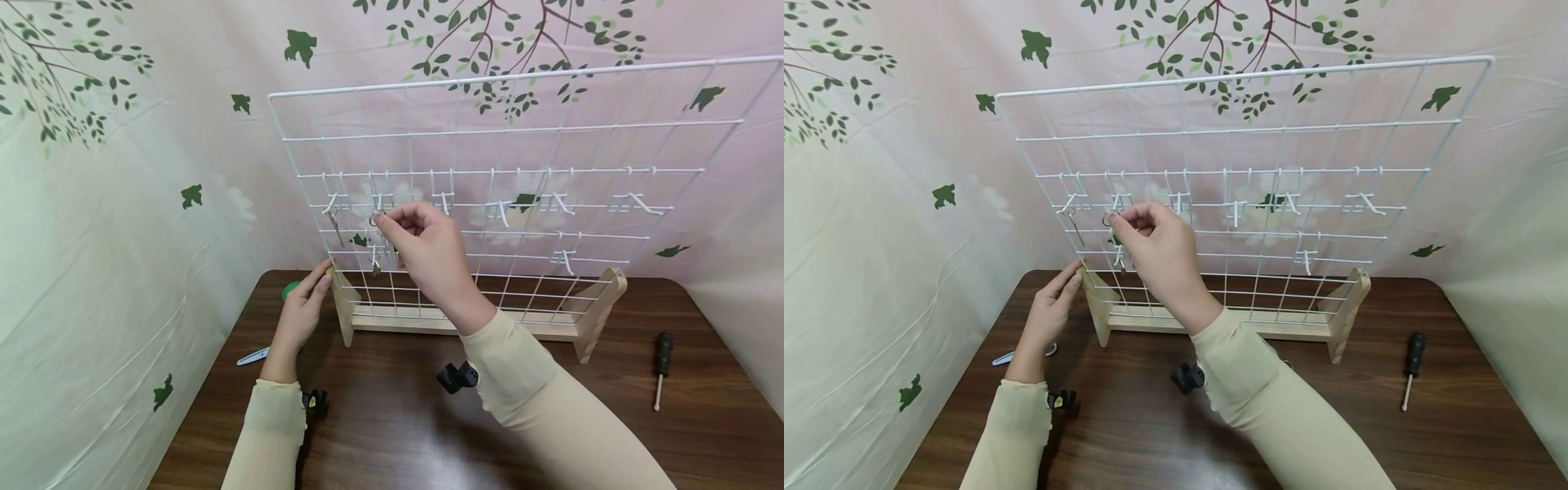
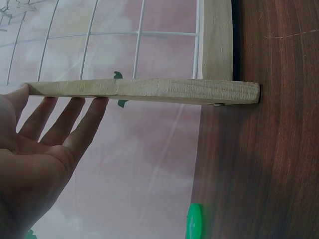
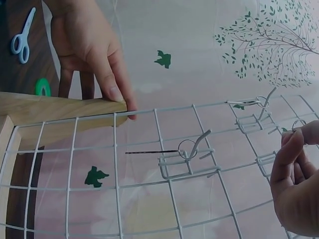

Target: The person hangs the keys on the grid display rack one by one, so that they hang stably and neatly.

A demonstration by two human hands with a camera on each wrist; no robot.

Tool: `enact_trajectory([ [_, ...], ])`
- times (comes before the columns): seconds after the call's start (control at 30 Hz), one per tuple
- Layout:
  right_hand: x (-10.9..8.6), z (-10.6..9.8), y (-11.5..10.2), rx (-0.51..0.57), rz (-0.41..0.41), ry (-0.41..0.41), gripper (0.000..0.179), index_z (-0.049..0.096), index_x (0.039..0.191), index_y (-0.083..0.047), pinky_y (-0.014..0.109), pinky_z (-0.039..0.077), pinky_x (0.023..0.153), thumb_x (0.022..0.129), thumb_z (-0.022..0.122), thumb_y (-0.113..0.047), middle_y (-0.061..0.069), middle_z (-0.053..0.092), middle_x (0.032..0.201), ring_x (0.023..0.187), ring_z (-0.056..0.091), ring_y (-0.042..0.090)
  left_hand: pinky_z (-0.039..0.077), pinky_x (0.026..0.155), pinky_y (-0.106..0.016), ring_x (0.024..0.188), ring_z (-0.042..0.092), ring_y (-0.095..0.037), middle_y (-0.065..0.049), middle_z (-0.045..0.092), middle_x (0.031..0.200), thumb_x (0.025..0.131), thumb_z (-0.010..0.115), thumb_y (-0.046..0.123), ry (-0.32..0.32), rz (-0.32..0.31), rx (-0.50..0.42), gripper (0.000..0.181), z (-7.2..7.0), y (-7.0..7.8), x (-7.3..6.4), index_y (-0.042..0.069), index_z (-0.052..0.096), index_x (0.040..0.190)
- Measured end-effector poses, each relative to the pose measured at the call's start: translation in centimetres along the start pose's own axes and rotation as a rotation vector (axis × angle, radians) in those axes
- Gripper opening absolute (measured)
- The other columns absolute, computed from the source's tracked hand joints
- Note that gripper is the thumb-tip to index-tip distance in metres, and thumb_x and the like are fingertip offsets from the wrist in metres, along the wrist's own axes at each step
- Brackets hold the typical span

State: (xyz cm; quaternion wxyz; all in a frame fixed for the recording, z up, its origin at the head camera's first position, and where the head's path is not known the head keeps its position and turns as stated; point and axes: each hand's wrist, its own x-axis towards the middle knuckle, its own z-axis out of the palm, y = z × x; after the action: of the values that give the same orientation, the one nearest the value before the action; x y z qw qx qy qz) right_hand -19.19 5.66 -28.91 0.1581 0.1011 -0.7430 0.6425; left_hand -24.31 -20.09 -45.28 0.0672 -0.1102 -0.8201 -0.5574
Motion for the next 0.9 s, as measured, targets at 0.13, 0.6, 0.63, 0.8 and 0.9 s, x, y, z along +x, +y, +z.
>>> enact_trajectory([
  [0.13,0.2,0.1,0.2,-0.021,0.006,0.014,0.017,0.075,0.102,-0.008,0.022,0.054,0.054,0.100,0.078,-0.024,0.000,0.066,0.082,0.059,0.057,0.012,0.042,0.127,-0.054,0.157,0.045,-0.027,0.001,0.047,0.169,0.113,0.052,0.044,0.000,0.002,-0.006,0.049,0.0,0.0,0.1,0.032,0.052,0.160],
  [0.6,-0.4,-0.7,3.0,-0.038,-0.005,-0.026,0.019,0.069,0.124,-0.006,0.023,0.062,0.068,0.108,0.066,-0.016,0.015,0.076,0.105,0.089,0.075,0.030,0.043,0.127,-0.053,0.155,0.048,-0.027,0.000,0.050,0.167,0.113,0.052,0.043,0.008,-0.012,-0.004,0.048,0.1,-0.2,0.0,0.033,0.053,0.159],
  [0.63,-0.6,-1.1,3.2,-0.047,0.008,-0.035,0.020,0.068,0.125,-0.007,0.023,0.062,0.068,0.108,0.064,-0.016,0.014,0.076,0.107,0.090,0.075,0.029,0.043,0.127,-0.053,0.155,0.047,-0.027,0.000,0.049,0.167,0.113,0.052,0.044,0.005,-0.013,-0.007,0.047,0.1,-0.1,0.0,0.033,0.053,0.159],
  [0.8,-2.0,-3.5,4.1,-0.076,0.077,-0.069,0.022,0.066,0.130,-0.008,0.028,0.064,0.071,0.110,0.060,-0.017,0.012,0.077,0.115,0.090,0.072,0.024,0.042,0.128,-0.054,0.156,0.046,-0.027,0.000,0.049,0.168,0.113,0.052,0.043,-0.001,-0.016,-0.014,0.047,0.0,-0.1,0.1,0.033,0.052,0.159],
  [0.9,-3.1,-5.5,4.8,-0.114,0.113,-0.073,0.026,0.066,0.132,-0.007,0.029,0.065,0.073,0.111,0.060,-0.021,0.015,0.076,0.118,0.089,0.073,0.022,0.041,0.128,-0.054,0.156,0.046,-0.027,0.001,0.049,0.167,0.113,0.053,0.043,0.002,-0.019,-0.009,0.047,-0.1,-0.1,0.1,0.033,0.053,0.159],
])
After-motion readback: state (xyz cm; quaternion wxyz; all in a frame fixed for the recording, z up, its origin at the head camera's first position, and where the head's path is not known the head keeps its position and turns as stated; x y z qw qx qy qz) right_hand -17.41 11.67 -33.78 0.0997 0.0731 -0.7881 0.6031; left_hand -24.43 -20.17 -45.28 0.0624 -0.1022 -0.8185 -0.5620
